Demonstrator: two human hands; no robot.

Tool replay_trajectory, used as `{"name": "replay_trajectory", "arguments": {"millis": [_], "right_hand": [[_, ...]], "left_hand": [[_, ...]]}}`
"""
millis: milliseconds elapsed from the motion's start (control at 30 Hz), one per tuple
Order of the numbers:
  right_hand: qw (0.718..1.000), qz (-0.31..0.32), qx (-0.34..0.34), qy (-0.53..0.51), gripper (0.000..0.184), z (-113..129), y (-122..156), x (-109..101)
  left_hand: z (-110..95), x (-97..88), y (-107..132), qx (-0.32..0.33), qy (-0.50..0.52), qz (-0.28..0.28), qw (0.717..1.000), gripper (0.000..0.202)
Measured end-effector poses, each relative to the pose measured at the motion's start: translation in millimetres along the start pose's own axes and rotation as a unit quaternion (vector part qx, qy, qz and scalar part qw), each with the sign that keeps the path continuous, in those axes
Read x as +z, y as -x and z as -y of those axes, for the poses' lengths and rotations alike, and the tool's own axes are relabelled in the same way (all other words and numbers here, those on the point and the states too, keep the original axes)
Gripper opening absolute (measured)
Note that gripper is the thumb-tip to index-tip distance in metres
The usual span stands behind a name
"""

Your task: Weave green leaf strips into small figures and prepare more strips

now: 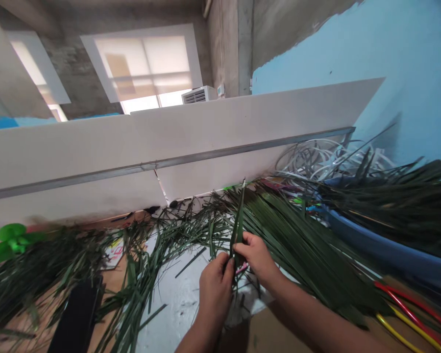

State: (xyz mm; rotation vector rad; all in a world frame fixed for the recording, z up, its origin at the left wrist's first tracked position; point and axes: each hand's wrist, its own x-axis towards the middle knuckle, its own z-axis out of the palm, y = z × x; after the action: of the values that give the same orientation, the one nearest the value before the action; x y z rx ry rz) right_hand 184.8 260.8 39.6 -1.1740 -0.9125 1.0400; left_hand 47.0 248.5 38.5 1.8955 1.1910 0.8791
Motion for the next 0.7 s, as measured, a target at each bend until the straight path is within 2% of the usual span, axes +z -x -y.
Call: {"name": "replay_trajectory", "arguments": {"millis": [400,567,700], "right_hand": [[0.999,-0.042,-0.023,-0.02,0.01,3.7,-9.9,-10.7],[0.999,-0.014,-0.018,-0.024,0.012,5.0,-6.1,-7.2],[0.999,0.011,-0.009,-0.03,0.014,2.6,-1.1,-0.8]], "left_hand": [[1.1,-2.1,-5.0,-0.02,0.026,0.039,0.999,0.029],[5.2,-3.7,-8.7,-0.03,0.078,0.041,0.996,0.021],[8.7,-4.1,-9.6,-0.013,0.109,0.022,0.994,0.021]]}}
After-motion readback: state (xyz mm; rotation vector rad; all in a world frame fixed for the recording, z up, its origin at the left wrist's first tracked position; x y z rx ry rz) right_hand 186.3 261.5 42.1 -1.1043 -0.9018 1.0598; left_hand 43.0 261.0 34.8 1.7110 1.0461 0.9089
